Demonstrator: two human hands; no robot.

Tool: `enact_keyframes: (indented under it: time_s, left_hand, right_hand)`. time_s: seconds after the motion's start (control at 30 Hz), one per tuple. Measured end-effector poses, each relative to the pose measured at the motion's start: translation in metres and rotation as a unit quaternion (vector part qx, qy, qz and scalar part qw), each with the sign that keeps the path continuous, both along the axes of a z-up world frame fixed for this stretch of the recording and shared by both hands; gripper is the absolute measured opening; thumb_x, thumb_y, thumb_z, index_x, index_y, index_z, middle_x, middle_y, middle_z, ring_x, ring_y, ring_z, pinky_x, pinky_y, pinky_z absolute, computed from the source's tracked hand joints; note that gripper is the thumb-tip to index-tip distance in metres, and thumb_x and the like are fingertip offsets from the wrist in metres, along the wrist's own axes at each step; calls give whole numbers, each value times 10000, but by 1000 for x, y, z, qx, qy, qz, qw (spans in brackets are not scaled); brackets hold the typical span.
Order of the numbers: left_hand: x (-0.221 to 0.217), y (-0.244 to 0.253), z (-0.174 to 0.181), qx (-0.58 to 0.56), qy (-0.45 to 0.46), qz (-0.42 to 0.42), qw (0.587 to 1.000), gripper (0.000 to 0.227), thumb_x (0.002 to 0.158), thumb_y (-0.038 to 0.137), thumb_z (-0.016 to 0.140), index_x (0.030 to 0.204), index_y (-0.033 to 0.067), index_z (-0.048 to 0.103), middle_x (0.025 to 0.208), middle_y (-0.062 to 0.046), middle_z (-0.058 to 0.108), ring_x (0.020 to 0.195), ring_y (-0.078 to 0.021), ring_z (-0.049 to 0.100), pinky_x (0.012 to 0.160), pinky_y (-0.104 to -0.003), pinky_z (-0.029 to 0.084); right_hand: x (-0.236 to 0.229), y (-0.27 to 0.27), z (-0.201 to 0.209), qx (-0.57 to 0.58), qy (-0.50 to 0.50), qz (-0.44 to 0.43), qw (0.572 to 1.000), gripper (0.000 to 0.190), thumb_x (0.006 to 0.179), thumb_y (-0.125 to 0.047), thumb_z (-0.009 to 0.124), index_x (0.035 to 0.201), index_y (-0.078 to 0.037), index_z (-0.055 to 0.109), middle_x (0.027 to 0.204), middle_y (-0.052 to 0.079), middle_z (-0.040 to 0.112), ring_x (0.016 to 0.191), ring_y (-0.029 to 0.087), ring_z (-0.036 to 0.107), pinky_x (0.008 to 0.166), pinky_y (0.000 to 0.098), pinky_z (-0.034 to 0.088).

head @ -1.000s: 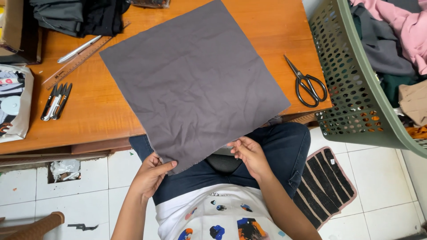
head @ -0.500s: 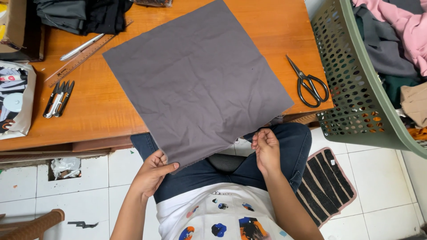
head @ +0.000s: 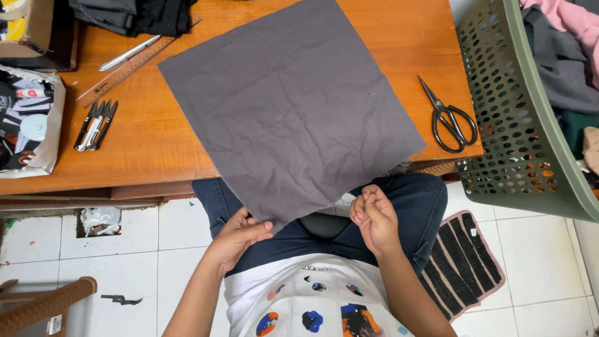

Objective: The person folds a piece of gray fabric on a wooden table. They smooth the fabric with their hands, fold it in half, and then fold it again to create a smaller rectangle.

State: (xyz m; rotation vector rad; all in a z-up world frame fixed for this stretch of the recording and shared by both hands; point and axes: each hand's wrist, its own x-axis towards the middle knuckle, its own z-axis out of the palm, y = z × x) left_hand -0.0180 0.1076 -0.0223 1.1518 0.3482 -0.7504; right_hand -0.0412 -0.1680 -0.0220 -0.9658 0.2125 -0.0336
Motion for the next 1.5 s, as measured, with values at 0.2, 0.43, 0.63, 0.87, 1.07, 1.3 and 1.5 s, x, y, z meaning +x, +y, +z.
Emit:
enact_keyframes:
  time_s: [0.2,0.43,0.63,0.87,1.07,1.3,1.5]
  left_hand:
    - [-5,-21,-5,10,25,28,999,359,680,13,690,1001,-70,552,850,-122,638,732,-207,627,673,-293,533]
    - [-8,-2,-17,61,-23,12,998,209,671,14,710,847,-71,638,709,-132,644,681,-187,633,656,-276,538]
    - [-16,-4,-5,56,-40,-15,998,250,627,-18,748,575,17,507,496,-67,535,536,-152,612,551,-216,498]
    - [-16,-7,-5,39,-20,0,999,273,635,-24,744,555,27,488,486,-34,477,525,-162,601,565,-214,481]
    - [-16,-2,3,30,7,15,999,266,631,-28,747,572,25,493,500,-28,438,529,-182,605,577,-230,490]
    - [-9,9,7,0,37,-35,999,258,675,-3,696,582,112,484,588,14,529,590,-105,527,655,-217,415]
    - [-4,16,10,13,21,-4,1000,100,691,-36,618,722,47,572,671,-32,569,651,-107,530,648,-205,417]
  right_hand:
    - [4,3,7,2,0,10,1000,129,927,-189,353,833,-100,366,483,-20,291,449,97,316,429,189,272]
    - [20,-18,5,5,5,-31,1000,116,922,-188,375,841,-106,381,504,-55,206,453,62,231,418,164,204]
    - [36,-20,3,-3,7,-55,998,121,919,-185,395,827,-107,387,495,-55,196,434,55,216,409,151,195]
    - [44,-21,9,-29,13,-94,995,135,932,-194,376,817,-124,382,497,-60,187,423,51,198,400,148,184]
    - [44,-50,17,-44,8,-145,988,142,947,-223,340,836,-156,397,507,-78,189,427,39,206,407,129,206]
    - [21,-116,51,-74,10,-283,956,163,886,-30,325,792,-116,426,528,-49,257,454,56,216,405,189,170]
    - [-22,-198,64,-81,-2,-335,939,128,894,-254,493,775,-213,470,529,-95,246,465,30,188,444,165,144]
